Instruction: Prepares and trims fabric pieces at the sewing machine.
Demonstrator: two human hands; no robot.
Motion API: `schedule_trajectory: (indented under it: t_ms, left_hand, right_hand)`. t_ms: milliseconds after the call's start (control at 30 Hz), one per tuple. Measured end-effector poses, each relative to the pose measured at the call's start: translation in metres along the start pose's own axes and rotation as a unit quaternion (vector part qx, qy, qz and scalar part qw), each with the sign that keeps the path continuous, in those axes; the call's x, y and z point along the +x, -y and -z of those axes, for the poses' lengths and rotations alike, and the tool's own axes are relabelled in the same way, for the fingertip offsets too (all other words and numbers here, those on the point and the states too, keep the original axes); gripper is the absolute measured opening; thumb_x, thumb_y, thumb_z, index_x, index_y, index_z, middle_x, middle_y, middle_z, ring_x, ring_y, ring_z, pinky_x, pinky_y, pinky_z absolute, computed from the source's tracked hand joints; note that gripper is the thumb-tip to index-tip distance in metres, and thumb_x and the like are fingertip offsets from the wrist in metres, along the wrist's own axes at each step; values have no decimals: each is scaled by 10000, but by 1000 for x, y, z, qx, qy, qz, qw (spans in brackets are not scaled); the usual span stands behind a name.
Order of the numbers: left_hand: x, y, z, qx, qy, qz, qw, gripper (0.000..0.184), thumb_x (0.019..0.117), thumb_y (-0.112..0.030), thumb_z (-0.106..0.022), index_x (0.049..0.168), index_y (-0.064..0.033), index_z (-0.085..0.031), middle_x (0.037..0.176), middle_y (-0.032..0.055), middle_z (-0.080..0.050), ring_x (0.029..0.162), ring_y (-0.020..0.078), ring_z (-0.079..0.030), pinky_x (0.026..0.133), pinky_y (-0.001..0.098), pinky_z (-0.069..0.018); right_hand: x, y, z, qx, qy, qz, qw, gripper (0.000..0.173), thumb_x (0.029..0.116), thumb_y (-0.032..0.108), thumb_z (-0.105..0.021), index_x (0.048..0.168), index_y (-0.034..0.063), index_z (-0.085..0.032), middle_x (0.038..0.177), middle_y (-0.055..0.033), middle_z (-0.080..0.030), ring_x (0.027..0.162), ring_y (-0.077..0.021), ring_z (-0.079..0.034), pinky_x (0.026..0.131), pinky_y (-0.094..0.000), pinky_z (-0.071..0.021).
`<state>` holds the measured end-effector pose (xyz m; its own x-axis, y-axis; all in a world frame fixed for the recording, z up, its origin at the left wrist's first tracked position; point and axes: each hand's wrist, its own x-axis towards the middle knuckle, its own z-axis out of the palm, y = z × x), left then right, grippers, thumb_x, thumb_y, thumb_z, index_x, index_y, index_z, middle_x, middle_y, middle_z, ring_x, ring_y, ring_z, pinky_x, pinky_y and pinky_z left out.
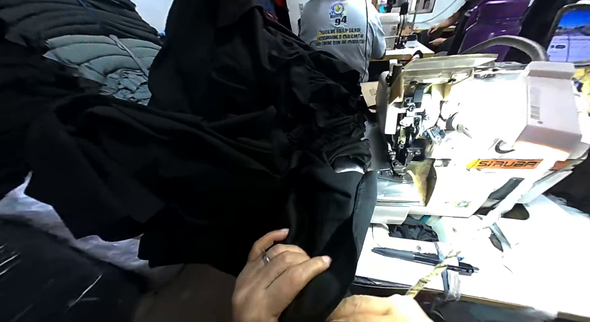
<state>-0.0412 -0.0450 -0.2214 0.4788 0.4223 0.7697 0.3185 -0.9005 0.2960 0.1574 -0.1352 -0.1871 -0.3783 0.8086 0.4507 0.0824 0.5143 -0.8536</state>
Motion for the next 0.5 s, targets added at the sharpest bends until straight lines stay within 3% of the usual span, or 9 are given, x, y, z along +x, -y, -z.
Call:
schedule_trajectory:
  t_ms: [33, 100, 167, 200, 233, 367, 500]
  left_hand:
    - [-3, 1, 5, -25, 4, 1, 1000, 192, 1049, -287, -549, 1025, -145, -676, 854, 11, -641, 898, 79, -637, 1098, 274, -386]
    - [-10, 4, 18, -86, 0, 0, 996, 167, 1062, -236, -533, 1020, -123, -648, 864, 18, -589, 869, 66, -607, 1078, 261, -399]
    - [-15, 8, 30, -150, -20, -4, 989, 165, 1067, -230, -525, 1034, -124, -646, 886, -8, -592, 881, 32, -606, 1065, 255, -413]
    - [-17, 11, 35, -182, -34, -7, 983, 167, 1066, -227, -520, 1043, -121, -648, 892, -16, -599, 885, 27, -604, 1049, 256, -416]
    - [-19, 12, 38, -210, -53, -8, 976, 167, 1065, -225, -515, 1053, -122, -645, 894, -27, -593, 881, 24, -597, 1030, 251, -421]
    - [-24, 18, 44, -288, -131, 11, 948, 211, 1070, -246, -497, 1093, -195, -700, 978, -113, -644, 961, 6, -624, 1005, 231, -462]
    - [-29, 23, 49, -305, -116, -12, 945, 222, 1070, -227, -481, 1056, -151, -689, 936, -72, -630, 920, 27, -619, 1010, 252, -448]
  right_hand:
    - [0, 1, 7, 3, -14, -4, 1000, 260, 1019, 15, -512, 1166, -97, -693, 1061, -202, -734, 933, -174, -717, 869, -297, -568]
    - [0, 0, 23, 4, -82, -35, 996, 320, 1054, 126, -460, 1220, -66, -656, 908, -75, -707, 715, -35, -626, 653, -210, -532]
    - [1, -8, 41, -8, -149, -82, 985, 528, 1080, 465, -407, 1242, 24, -648, 793, 76, -603, 619, 78, -514, 551, -125, -465]
    - [2, -11, 48, -10, -170, -104, 980, 657, 1029, 629, -368, 1216, 67, -655, 753, 113, -563, 598, 97, -478, 531, -107, -428]
    - [3, -13, 52, -9, -177, -116, 977, 720, 993, 702, -329, 1208, 95, -651, 736, 128, -540, 594, 102, -465, 524, -95, -412]
    - [5, -19, 50, 4, -118, -167, 979, 500, 1108, 452, -314, 1182, 101, -661, 720, 148, -500, 583, 104, -443, 518, -82, -388]
    - [13, -33, 38, 139, -103, -254, 951, 449, 1104, 397, -300, 1128, 115, -649, 648, 169, -516, 505, 97, -450, 459, -80, -383]
